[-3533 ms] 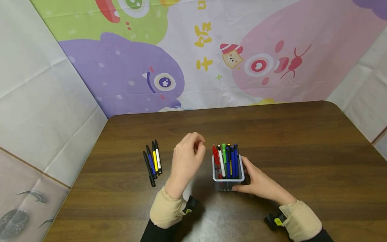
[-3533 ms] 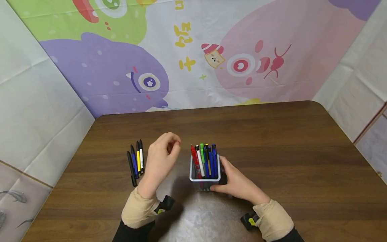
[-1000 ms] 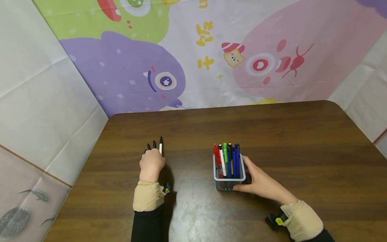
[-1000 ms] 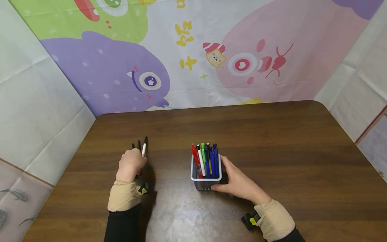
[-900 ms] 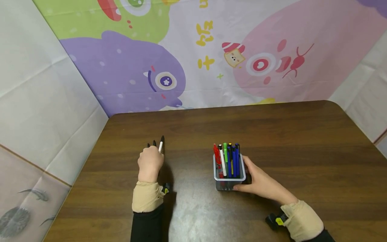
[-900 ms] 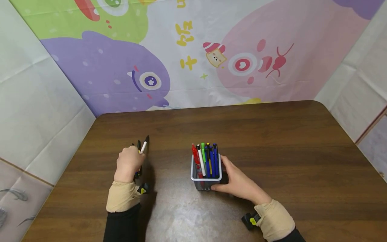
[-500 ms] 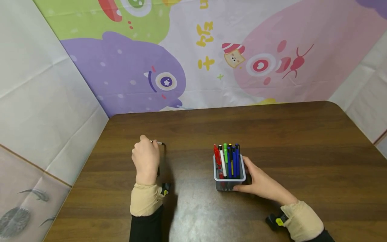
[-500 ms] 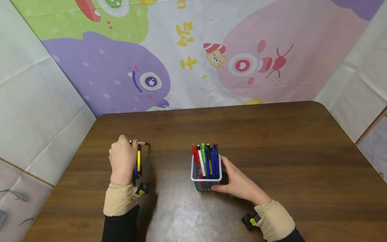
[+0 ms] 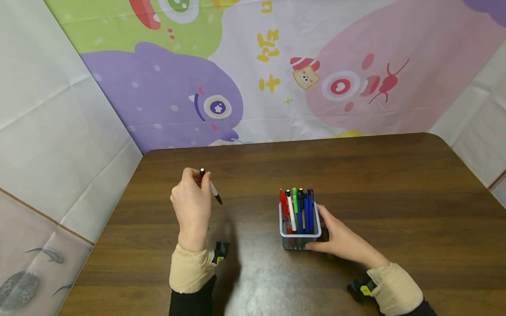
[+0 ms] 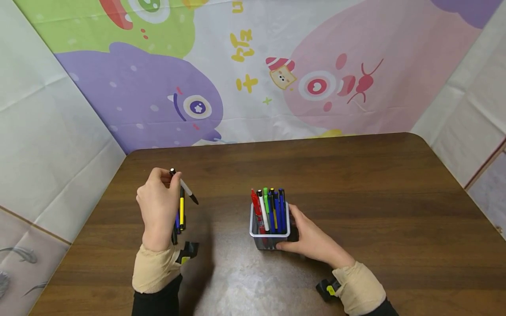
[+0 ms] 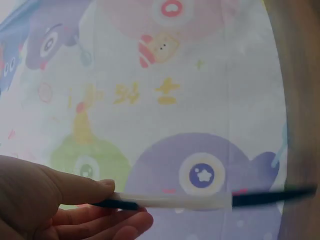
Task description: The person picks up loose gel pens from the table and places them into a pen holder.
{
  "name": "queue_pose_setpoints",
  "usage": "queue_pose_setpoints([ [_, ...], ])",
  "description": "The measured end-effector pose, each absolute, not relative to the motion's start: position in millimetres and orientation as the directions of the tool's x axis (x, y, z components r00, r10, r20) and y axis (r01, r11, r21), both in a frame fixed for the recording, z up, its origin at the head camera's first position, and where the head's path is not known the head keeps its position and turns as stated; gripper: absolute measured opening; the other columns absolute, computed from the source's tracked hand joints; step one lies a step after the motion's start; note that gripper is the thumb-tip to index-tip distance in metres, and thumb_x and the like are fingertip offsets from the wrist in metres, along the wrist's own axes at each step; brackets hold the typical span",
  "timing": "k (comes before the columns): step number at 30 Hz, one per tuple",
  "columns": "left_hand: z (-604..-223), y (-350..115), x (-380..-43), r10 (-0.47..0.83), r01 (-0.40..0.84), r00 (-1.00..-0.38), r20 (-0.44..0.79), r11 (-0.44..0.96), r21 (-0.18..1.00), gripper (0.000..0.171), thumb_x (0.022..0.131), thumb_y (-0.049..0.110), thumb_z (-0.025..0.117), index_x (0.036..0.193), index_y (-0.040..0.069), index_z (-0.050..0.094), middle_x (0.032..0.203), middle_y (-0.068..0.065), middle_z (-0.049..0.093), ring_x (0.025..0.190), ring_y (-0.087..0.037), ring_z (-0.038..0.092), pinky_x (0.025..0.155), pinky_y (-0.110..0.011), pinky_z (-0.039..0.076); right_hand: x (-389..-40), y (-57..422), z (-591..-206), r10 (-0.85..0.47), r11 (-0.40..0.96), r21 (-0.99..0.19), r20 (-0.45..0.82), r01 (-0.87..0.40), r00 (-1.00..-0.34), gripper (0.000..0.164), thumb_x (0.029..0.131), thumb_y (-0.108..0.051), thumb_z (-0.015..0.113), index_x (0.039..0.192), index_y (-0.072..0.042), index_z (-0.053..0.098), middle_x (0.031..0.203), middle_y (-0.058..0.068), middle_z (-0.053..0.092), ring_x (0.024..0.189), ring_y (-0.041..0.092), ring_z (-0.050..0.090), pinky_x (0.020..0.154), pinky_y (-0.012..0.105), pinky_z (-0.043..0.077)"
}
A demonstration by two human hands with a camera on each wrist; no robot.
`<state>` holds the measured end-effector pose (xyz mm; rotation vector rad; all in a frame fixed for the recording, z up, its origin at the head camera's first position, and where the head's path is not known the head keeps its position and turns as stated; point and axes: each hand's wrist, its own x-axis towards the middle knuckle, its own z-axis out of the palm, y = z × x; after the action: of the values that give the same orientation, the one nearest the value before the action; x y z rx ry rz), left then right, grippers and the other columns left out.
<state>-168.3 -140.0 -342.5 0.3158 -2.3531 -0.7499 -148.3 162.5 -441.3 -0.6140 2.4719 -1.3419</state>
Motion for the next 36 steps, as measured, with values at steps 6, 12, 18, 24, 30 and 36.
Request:
queue_pose_setpoints([
  [6,-335.9,-133.6,-163.9,-0.378,0.016,-0.755,0.536,0.806,0.591,0.021,0.085,0.019,0.064,0.091,0.0,0.061,0.075,-0.013,0.068,0.062,-0.029,0.063,0.064,-0.046,0.047,-147.8,162.4,-441.1,-0.486,0.471,-0.848,-0.02,-0.243,-0.874,0.092,0.07,-0.031,0.078,0.14,-0.015,0.021,0.131,0.013,0.045,0.115,0.027,0.051,0.094,0.047,0.039],
  [12,-330.8,-125.1,-158.6,-0.344,0.091,-0.744,0.573,0.797,0.597,0.019,0.085,0.019,0.064,0.093,0.002,0.062,0.076,-0.01,0.069,0.063,-0.024,0.065,0.065,-0.043,0.047,-148.1,162.5,-441.7,-0.484,0.477,-0.846,-0.029,-0.236,-0.875,0.092,0.07,-0.032,0.078,0.14,-0.015,0.02,0.131,0.013,0.045,0.115,0.027,0.051,0.094,0.047,0.04],
  [18,-325.5,-112.4,-153.5,-0.279,0.224,-0.734,0.619,0.76,0.61,0.019,0.084,0.018,0.065,0.093,0.002,0.061,0.074,-0.009,0.068,0.062,-0.02,0.065,0.059,-0.037,0.048,-148.2,162.2,-442.5,-0.479,0.486,-0.84,-0.027,-0.239,-0.877,0.093,0.069,-0.033,0.078,0.14,-0.015,0.021,0.132,0.014,0.045,0.116,0.027,0.049,0.094,0.048,0.039],
  [24,-327.3,-100.7,-154.2,-0.172,0.412,-0.739,0.651,0.649,0.64,0.019,0.086,0.018,0.063,0.094,0.002,0.059,0.072,-0.007,0.066,0.06,-0.015,0.065,0.052,-0.026,0.049,-148.4,162.8,-441.3,-0.479,0.479,-0.846,-0.029,-0.233,-0.877,0.092,0.07,-0.032,0.078,0.14,-0.016,0.021,0.131,0.013,0.045,0.113,0.026,0.052,0.092,0.046,0.041],
  [30,-328.7,-91.2,-152.5,-0.161,0.476,-0.794,0.586,0.435,0.764,0.021,0.087,0.019,0.061,0.097,0.002,0.059,0.076,-0.009,0.066,0.06,-0.017,0.064,0.054,-0.025,0.052,-148.2,162.4,-442.0,-0.479,0.488,-0.84,-0.031,-0.237,-0.877,0.092,0.07,-0.033,0.078,0.14,-0.015,0.021,0.131,0.013,0.045,0.113,0.026,0.051,0.093,0.047,0.04],
  [36,-334.3,-77.6,-152.6,-0.092,0.464,-0.85,0.518,0.333,0.821,0.02,0.088,0.015,0.06,0.101,0.001,0.057,0.079,-0.011,0.065,0.064,-0.021,0.065,0.058,-0.027,0.054,-148.7,161.9,-441.6,-0.482,0.479,-0.844,-0.023,-0.242,-0.876,0.091,0.07,-0.031,0.078,0.139,-0.015,0.021,0.131,0.013,0.046,0.113,0.026,0.052,0.092,0.046,0.041],
])
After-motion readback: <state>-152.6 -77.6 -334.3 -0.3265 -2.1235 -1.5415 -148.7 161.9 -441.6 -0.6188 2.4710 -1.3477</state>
